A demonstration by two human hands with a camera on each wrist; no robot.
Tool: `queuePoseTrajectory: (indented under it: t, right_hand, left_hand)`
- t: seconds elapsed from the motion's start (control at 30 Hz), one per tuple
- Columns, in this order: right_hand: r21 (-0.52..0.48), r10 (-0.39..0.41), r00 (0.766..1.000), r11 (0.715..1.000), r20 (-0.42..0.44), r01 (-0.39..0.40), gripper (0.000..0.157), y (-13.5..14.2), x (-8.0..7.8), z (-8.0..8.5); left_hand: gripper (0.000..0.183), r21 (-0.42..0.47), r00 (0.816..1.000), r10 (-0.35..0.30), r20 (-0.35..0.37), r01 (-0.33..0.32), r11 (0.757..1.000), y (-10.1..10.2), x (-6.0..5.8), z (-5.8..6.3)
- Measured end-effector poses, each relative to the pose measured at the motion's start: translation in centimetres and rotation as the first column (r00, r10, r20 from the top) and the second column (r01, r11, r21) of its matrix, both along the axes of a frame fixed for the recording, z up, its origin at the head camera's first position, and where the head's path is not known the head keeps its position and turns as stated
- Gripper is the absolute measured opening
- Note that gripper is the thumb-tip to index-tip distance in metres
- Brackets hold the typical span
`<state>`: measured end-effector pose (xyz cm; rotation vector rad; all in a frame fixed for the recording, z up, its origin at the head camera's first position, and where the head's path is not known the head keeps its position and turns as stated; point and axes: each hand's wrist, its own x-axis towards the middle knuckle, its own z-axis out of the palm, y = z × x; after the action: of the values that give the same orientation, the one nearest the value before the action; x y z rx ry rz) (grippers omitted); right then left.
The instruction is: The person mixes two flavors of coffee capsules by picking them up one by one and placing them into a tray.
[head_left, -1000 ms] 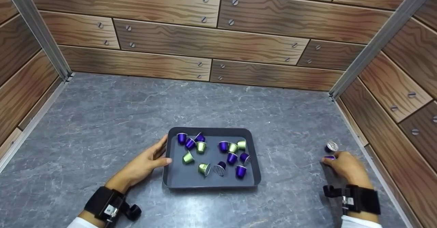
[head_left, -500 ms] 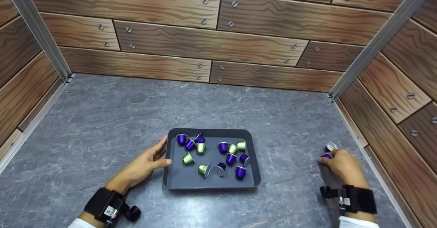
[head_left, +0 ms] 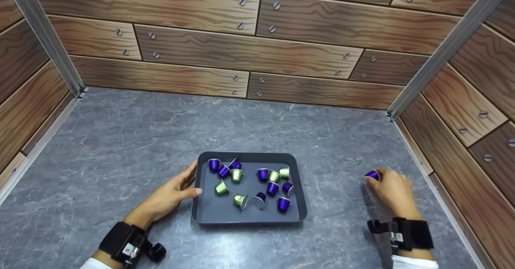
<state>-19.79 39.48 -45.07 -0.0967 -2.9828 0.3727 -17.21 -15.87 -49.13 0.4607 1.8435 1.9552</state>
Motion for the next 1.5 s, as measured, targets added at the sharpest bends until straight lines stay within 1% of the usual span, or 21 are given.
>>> queuePoseTrajectory:
  t: [0.13, 0.27, 0.4, 0.47, 0.57, 0.8, 1.03, 1.17, 1.27, 1.5]
  right_hand:
    - [-0.019, 0.036, 0.998, 0.999, -0.053, -0.037, 0.040, -1.1, 0.1, 0.2]
    - [-0.031, 0.054, 0.994, 0.998, -0.098, -0.057, 0.038, -2.4, 0.1, 0.5]
    - [-0.061, 0.065, 0.987, 0.995, -0.145, -0.075, 0.042, -3.9, 0.0, 1.1]
    - [-0.082, 0.082, 0.983, 0.992, -0.164, -0.096, 0.046, -4.8, -0.1, 1.4]
    - [-0.101, 0.104, 0.977, 0.987, -0.185, -0.124, 0.047, -5.9, -0.4, 1.7]
    - [-0.134, 0.144, 0.968, 0.976, -0.205, -0.173, 0.037, -8.3, -0.8, 2.1]
    - [-0.215, 0.192, 0.965, 0.949, -0.180, -0.229, 0.039, -11.0, -1.3, 2.7]
    - [-0.263, 0.208, 0.963, 0.932, -0.173, -0.249, 0.034, -12.4, -1.5, 3.0]
    - [-0.278, 0.221, 0.959, 0.923, -0.179, -0.265, 0.034, -13.6, -1.7, 3.2]
    - [-0.317, 0.254, 0.947, 0.897, -0.198, -0.307, 0.039, -16.6, -2.1, 3.6]
  left_hand:
    - [0.081, -0.007, 1.000, -0.011, -0.017, 0.011, 1.000, -0.1, 0.0, -0.1]
    - [0.080, -0.013, 1.000, -0.014, -0.023, 0.013, 1.000, -0.1, 0.0, -0.2]
    - [0.080, -0.032, 1.000, -0.006, -0.023, 0.005, 0.999, -0.3, 0.0, -0.2]
    - [0.081, -0.043, 1.000, 0.002, -0.025, -0.003, 0.999, -0.3, 0.0, -0.1]
    - [0.081, -0.051, 1.000, 0.008, -0.023, -0.009, 0.999, -0.3, 0.0, 0.0]
    - [0.079, -0.048, 1.000, 0.008, -0.017, -0.008, 0.999, -0.3, 0.0, 0.0]
    - [0.082, -0.016, 1.000, 0.000, -0.015, 0.000, 1.000, -0.2, 0.0, 0.0]
    - [0.080, 0.000, 1.000, -0.008, -0.010, 0.008, 1.000, -0.1, 0.0, 0.0]
    - [0.079, 0.002, 1.000, -0.007, -0.008, 0.007, 1.000, -0.1, 0.0, 0.2]
    - [0.081, -0.008, 1.000, 0.003, -0.003, -0.004, 1.000, 0.0, 0.0, 0.2]
